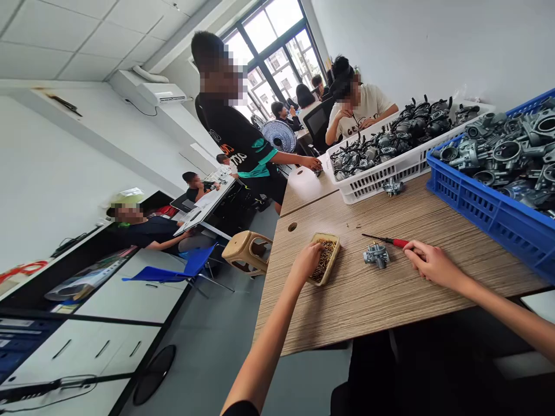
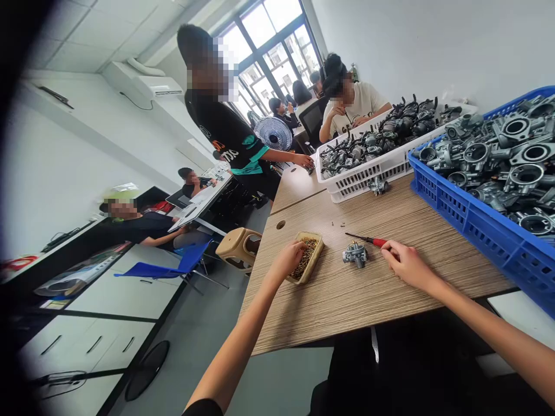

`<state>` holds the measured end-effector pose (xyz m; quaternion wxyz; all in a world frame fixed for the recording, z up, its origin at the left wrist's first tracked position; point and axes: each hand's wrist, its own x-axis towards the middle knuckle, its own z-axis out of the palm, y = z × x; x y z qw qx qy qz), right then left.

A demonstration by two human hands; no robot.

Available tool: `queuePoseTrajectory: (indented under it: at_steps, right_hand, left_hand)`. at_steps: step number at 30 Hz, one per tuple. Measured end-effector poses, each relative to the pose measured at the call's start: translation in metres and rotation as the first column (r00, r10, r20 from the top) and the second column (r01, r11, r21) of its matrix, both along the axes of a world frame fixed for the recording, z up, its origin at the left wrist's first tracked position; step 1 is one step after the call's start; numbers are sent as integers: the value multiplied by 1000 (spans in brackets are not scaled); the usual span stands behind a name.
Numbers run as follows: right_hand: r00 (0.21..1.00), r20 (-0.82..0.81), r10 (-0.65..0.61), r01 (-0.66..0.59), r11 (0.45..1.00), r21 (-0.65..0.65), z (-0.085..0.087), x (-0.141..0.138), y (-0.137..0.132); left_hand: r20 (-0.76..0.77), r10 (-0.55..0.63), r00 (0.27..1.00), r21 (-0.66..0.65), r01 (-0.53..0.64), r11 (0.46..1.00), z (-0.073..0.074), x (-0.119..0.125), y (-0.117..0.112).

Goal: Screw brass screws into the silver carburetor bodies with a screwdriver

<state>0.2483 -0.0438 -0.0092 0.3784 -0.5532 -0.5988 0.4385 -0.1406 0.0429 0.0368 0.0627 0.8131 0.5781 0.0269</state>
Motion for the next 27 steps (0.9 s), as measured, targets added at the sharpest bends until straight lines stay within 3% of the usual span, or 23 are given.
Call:
queuePoseTrajectory:
  at_steps: [3, 9, 16, 27]
  right_hand:
    - [1000, 6, 8, -8, 1000, -1, 0, 0, 1]
    - [1000, 24, 19, -20, 999, 31, -3, 1, 2]
    - [1000, 1, 21, -21, 999, 40, -5, 1, 2]
    - [1000, -3, 23, -22, 998, 58, -2, -1, 0]
  left_hand:
    - [-79, 0, 997, -39, -3, 999, 8, 4, 2]
    - [-84, -11, 996, -38, 8, 999, 11, 4, 5]
    - [115, -35, 993, 13, 33, 999, 3, 4, 2]
    - [196, -79, 977, 3, 80, 997, 2, 8, 5]
